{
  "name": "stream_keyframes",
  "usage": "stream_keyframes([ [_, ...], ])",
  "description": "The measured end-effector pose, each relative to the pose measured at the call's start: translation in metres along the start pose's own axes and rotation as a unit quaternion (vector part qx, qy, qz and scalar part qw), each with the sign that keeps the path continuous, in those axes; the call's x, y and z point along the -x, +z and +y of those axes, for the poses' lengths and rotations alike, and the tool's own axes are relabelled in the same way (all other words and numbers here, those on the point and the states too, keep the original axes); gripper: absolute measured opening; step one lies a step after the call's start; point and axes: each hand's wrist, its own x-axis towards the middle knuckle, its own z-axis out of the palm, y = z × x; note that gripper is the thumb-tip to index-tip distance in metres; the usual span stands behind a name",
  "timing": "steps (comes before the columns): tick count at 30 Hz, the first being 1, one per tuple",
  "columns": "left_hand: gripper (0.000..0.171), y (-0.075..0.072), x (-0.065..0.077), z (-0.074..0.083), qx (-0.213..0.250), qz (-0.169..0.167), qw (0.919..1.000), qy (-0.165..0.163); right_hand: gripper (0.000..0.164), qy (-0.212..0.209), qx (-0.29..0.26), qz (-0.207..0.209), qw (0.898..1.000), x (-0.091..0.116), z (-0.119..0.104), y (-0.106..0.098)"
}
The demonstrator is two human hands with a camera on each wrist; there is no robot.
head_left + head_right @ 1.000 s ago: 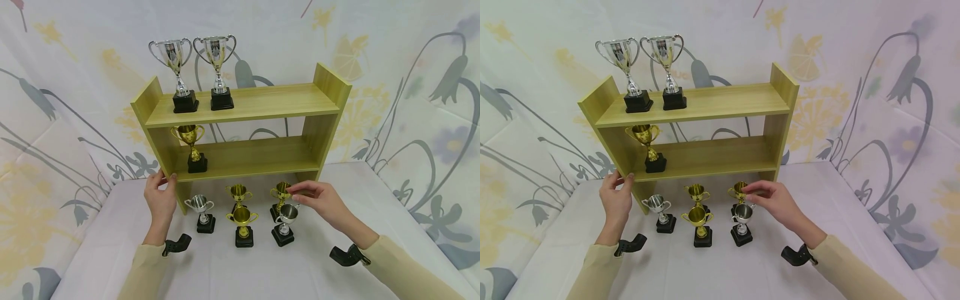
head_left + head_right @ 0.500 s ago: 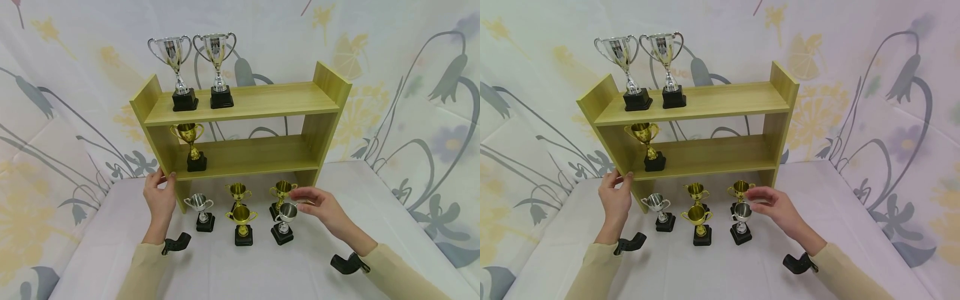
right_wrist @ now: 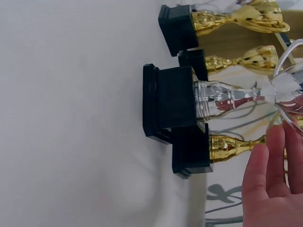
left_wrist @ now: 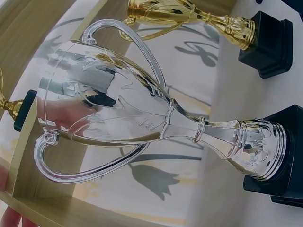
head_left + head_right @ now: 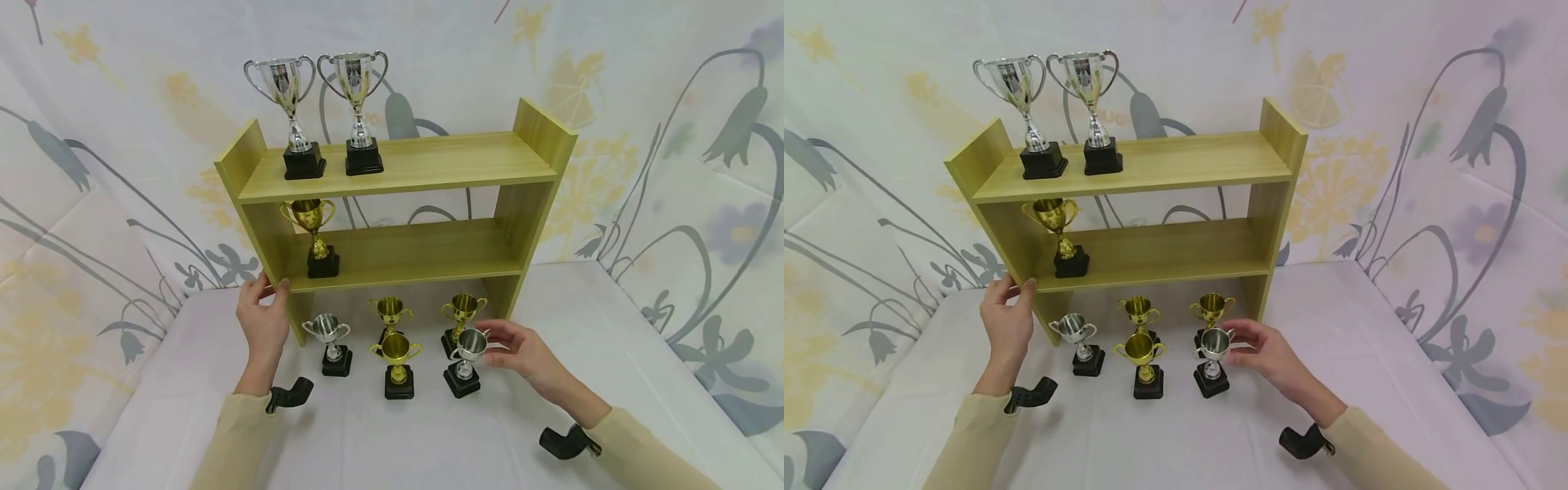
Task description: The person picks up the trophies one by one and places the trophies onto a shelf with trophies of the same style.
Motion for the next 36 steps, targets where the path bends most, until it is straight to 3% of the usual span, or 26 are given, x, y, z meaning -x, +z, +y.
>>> stream_keyframes([
  [22,0.034,-0.001,0.002,-0.002,0.001,0.004,1.0,-0.004,0.057,0.074,-0.004,-0.003,0.997,0.003,0.015,0.011],
  [27,0.035,-0.001,0.002,-0.003,0.0,0.003,1.0,-0.006,0.059,0.077,-0.003,0.0,0.997,0.004,0.018,0.012],
  [36,0.034,0.001,0.001,-0.003,0.0,0.005,0.9999,0.01,0.044,0.061,0.009,0.0,0.998,0.006,0.021,0.012],
])
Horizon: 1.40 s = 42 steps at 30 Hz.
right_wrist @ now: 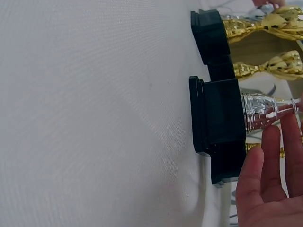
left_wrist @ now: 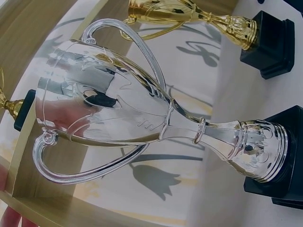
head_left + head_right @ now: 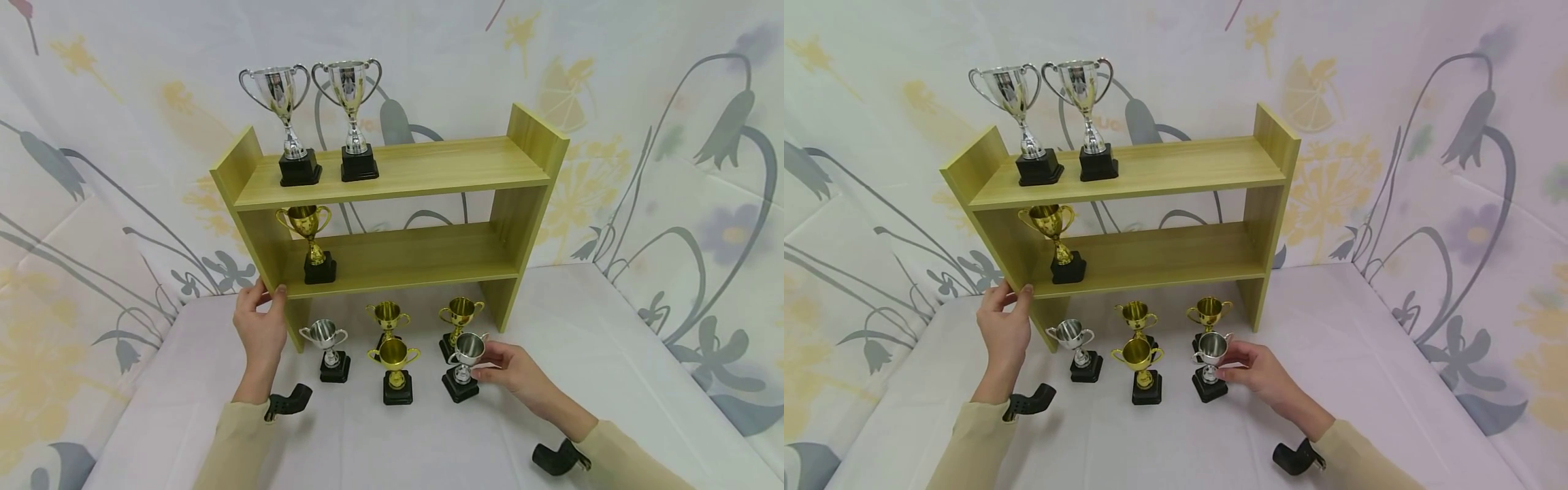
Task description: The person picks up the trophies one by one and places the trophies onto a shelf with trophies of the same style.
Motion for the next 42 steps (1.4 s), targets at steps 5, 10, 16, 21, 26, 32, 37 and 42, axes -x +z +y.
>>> stream_keyframes([
  [5,0.035,-0.0003,-0.0003,-0.0004,-0.005,-0.002,1.0,0.0,0.042,0.0,0.016,0.008,1.0,-0.0009,-0.0003,0.0013],
  [10,0.035,-0.0007,0.0001,-0.0002,-0.005,-0.005,1.0,-0.001,0.044,0.005,0.022,0.012,1.0,-0.0034,0.0003,0.0024],
  [16,0.035,-0.0004,0.0007,-0.0002,-0.004,-0.003,1.0,0.002,0.047,0.009,0.025,0.016,1.0,-0.0055,0.0014,0.0038],
  [21,0.036,-0.0004,0.0011,0.001,-0.004,-0.002,1.0,0.002,0.044,0.01,0.039,0.03,0.999,-0.0066,0.0029,0.0057],
  [26,0.036,-0.0003,0.001,0.0011,-0.002,-0.002,1.0,0.004,0.04,0.009,0.047,0.035,0.998,-0.0076,0.0024,0.0074],
  [32,0.036,-0.0008,0.0016,0.0006,-0.003,-0.003,1.0,-0.001,0.034,0.006,0.046,0.034,0.998,-0.0091,0.0039,0.0095],
  [37,0.037,-0.0006,0.0018,0.001,-0.001,-0.004,1.0,-0.004,0.031,0.003,0.049,0.027,0.998,-0.0097,0.0048,0.0095],
  [42,0.036,-0.0006,0.001,0.0014,0.003,-0.001,1.0,-0.001,0.03,0.007,0.051,0.027,0.998,-0.0094,0.0062,0.0096],
])
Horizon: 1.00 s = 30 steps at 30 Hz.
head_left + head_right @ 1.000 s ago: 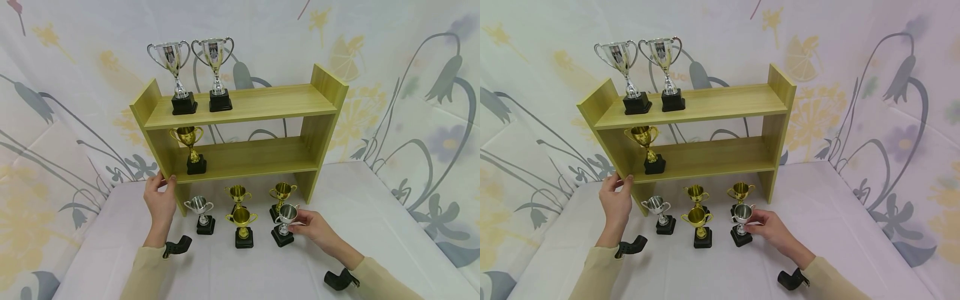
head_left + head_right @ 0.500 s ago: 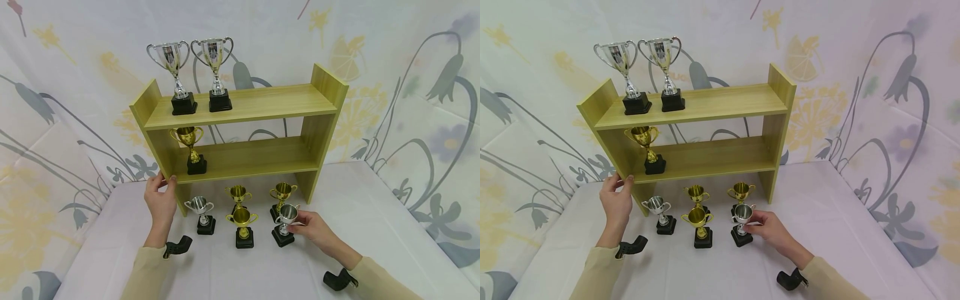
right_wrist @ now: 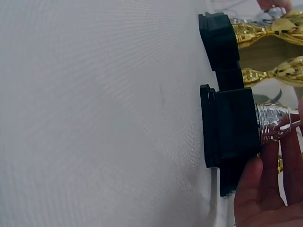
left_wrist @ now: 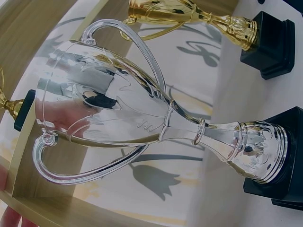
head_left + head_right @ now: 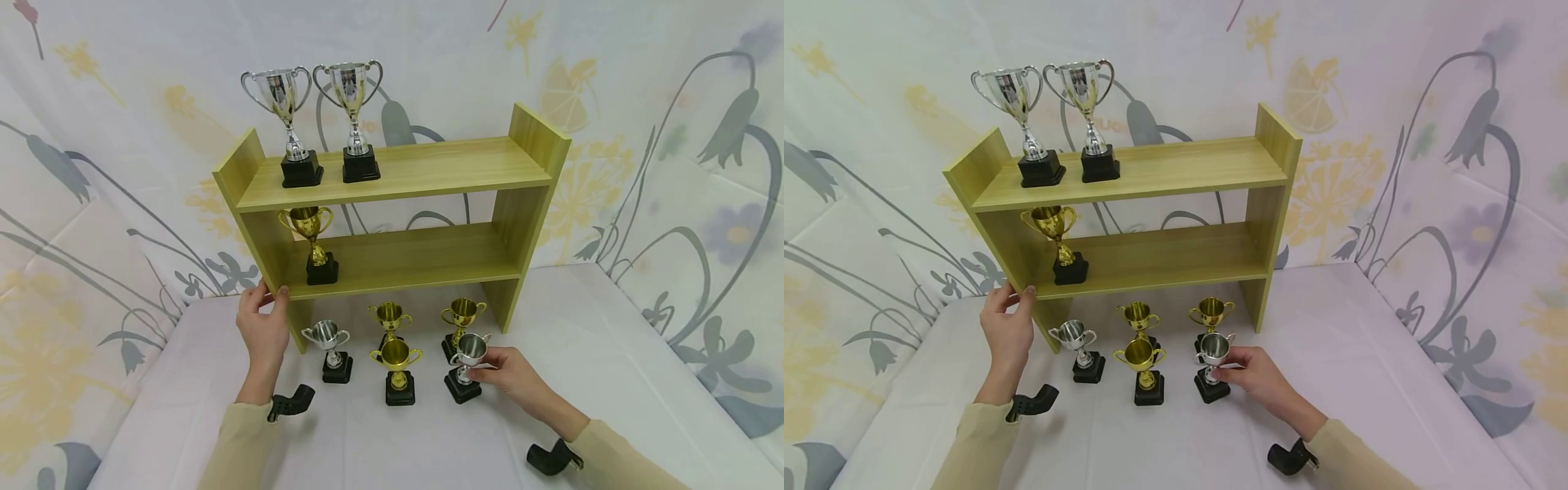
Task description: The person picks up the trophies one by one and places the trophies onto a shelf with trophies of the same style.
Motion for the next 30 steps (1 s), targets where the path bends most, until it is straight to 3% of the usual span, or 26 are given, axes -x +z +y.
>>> stream_keyframes([
  [30,0.035,0.0001,-0.0001,0.001,-0.003,0.002,1.0,0.005,0.03,-0.023,-0.008,0.017,1.0,0.0013,0.0004,0.0],
])
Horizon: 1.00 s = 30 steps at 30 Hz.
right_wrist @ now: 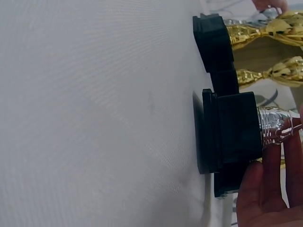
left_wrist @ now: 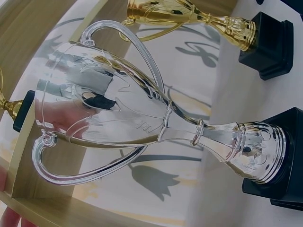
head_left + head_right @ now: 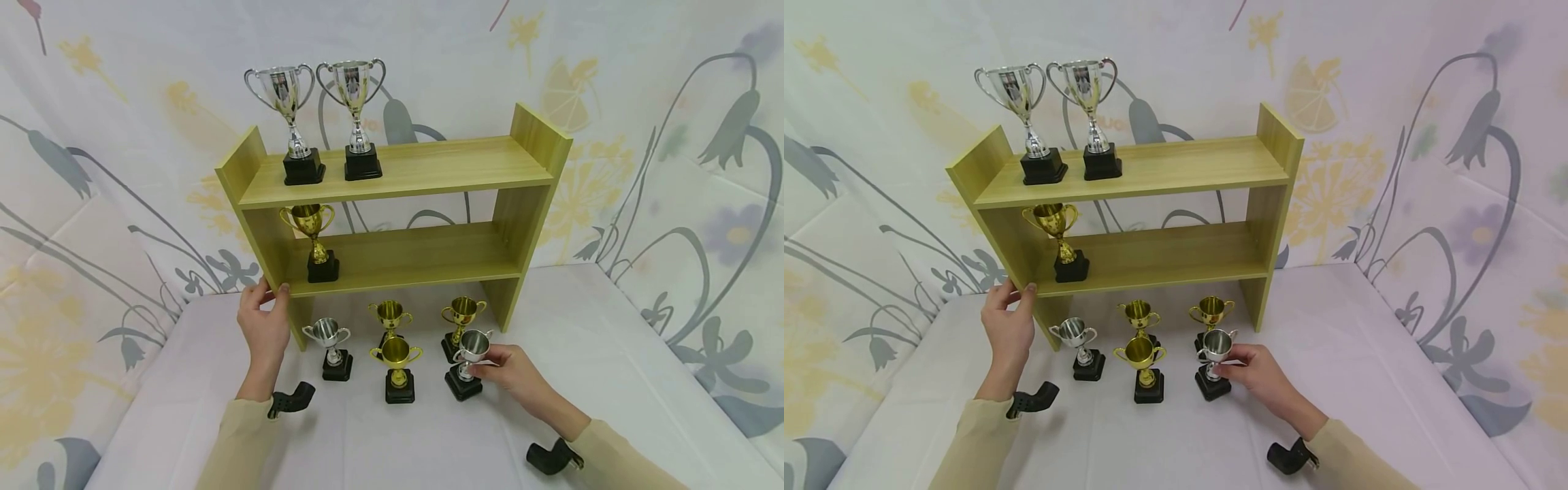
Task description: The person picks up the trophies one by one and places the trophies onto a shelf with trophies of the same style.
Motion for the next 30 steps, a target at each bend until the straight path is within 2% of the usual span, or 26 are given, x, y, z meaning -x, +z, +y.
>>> stream_keyframes([
  [30,0.036,0.0005,-0.0005,-0.0009,0.003,0.0,1.0,0.0,0.03,0.007,-0.005,0.007,1.0,0.0039,-0.0098,-0.0027],
])
